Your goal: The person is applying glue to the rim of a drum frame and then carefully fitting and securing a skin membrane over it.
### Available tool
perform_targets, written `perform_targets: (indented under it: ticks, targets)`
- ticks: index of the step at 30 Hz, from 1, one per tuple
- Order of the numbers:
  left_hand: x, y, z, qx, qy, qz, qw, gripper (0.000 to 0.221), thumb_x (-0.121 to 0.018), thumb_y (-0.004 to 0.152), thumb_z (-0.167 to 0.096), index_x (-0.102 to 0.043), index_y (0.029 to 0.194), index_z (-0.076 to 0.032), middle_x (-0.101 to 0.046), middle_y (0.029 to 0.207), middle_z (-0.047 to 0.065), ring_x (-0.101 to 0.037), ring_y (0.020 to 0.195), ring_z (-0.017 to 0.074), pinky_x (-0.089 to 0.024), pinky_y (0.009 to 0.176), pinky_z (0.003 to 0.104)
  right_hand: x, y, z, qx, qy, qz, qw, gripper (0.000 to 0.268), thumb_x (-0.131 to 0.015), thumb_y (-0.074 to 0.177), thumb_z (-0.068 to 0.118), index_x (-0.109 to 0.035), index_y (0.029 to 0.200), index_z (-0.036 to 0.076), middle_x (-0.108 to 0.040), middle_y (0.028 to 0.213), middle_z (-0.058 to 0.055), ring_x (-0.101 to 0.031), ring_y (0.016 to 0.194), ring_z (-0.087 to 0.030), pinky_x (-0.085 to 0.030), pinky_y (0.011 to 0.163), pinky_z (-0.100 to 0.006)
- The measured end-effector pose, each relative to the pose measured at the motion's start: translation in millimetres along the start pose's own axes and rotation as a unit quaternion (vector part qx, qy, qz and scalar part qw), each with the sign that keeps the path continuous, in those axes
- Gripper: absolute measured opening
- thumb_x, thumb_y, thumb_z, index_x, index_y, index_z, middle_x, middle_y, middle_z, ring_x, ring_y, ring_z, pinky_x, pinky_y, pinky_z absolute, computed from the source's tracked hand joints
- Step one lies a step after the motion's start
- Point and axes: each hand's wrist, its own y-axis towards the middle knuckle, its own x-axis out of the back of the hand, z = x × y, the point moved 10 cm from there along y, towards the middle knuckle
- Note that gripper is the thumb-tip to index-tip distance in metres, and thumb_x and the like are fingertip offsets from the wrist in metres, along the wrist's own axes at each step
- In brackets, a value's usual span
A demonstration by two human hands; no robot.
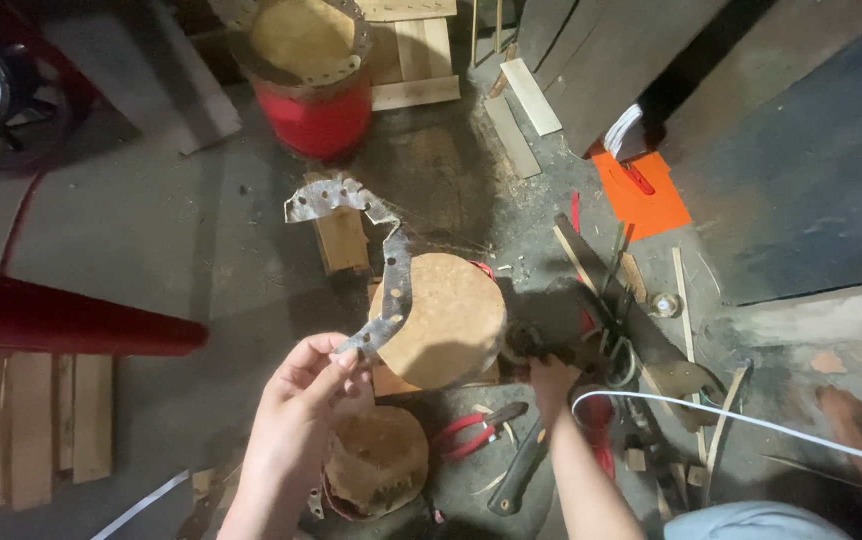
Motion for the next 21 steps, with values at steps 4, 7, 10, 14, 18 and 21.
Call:
perform_targets:
  ticks: [4, 7, 10, 14, 18, 21]
  targets:
    - [0, 4, 1, -0.030, 0.001, 0.027, 0.999, 0.015, -0.066, 0.095, -0.002, -0.070, 0.108, 0.006, -0.069, 0.087, 0.016, -0.056, 0.074, 0.0162, -0.046, 0.068, 0.028, -5, 1, 9, 0.079, -0.120, -0.070, 0.987, 0.040, -0.050, 0.090, 0.042, -0.076, 0.090, 0.011, -0.076, 0.095, -0.010, -0.057, 0.093, -0.038, -0.032, 0.098, -0.044]
    - [1, 3, 4, -0.015, -0.033, 0.030, 0.999, 0.015, -0.066, 0.095, -0.001, -0.069, 0.108, 0.007, -0.068, 0.088, 0.018, -0.056, 0.074, 0.0179, -0.046, 0.066, 0.028, 1, -12, 37, 0.131, -0.232, -0.011, 0.964, 0.038, -0.042, 0.094, 0.035, -0.077, 0.089, 0.019, -0.076, 0.103, -0.004, -0.064, 0.095, -0.034, -0.031, 0.097, -0.054]
    - [1, 4, 6, -0.011, -0.039, 0.023, 0.999, 0.014, -0.064, 0.096, 0.000, -0.068, 0.109, 0.006, -0.068, 0.091, 0.019, -0.056, 0.076, 0.0181, -0.046, 0.067, 0.028, -10, -10, 1, -0.030, 0.081, 0.064, 0.994, 0.045, -0.051, 0.095, 0.038, -0.073, 0.112, 0.002, -0.075, 0.109, -0.018, -0.066, 0.104, -0.038, -0.047, 0.095, -0.043]
    - [0, 2, 4, -0.016, -0.015, 0.020, 1.000, 0.016, -0.065, 0.096, 0.000, -0.068, 0.110, 0.005, -0.069, 0.091, 0.018, -0.055, 0.074, 0.0171, -0.045, 0.067, 0.028, 45, -36, 1, 0.028, 0.101, -0.157, 0.982, 0.029, -0.066, 0.092, 0.022, -0.062, 0.108, -0.001, -0.060, 0.110, -0.020, -0.055, 0.104, -0.038, -0.043, 0.096, -0.047]
    - [0, -4, 1, -0.012, -0.025, 0.019, 0.999, 0.017, -0.065, 0.095, 0.001, -0.067, 0.111, 0.006, -0.068, 0.093, 0.019, -0.057, 0.078, 0.0189, -0.047, 0.071, 0.030, 132, -87, 37, -0.015, 0.010, -0.203, 0.979, 0.053, -0.066, 0.092, 0.049, -0.076, 0.086, -0.002, -0.070, 0.072, -0.019, -0.058, 0.053, -0.033, -0.049, 0.059, -0.045]
    - [-2, -9, -1, -0.013, -0.024, 0.020, 0.999, 0.017, -0.065, 0.095, -0.001, -0.068, 0.111, 0.006, -0.066, 0.089, 0.018, -0.056, 0.076, 0.0186, -0.046, 0.070, 0.030, 43, -36, -26, 0.060, -0.152, -0.177, 0.971, 0.037, -0.051, 0.094, 0.027, -0.071, 0.098, -0.004, -0.068, 0.095, -0.030, -0.065, 0.080, -0.044, -0.052, 0.077, -0.050]
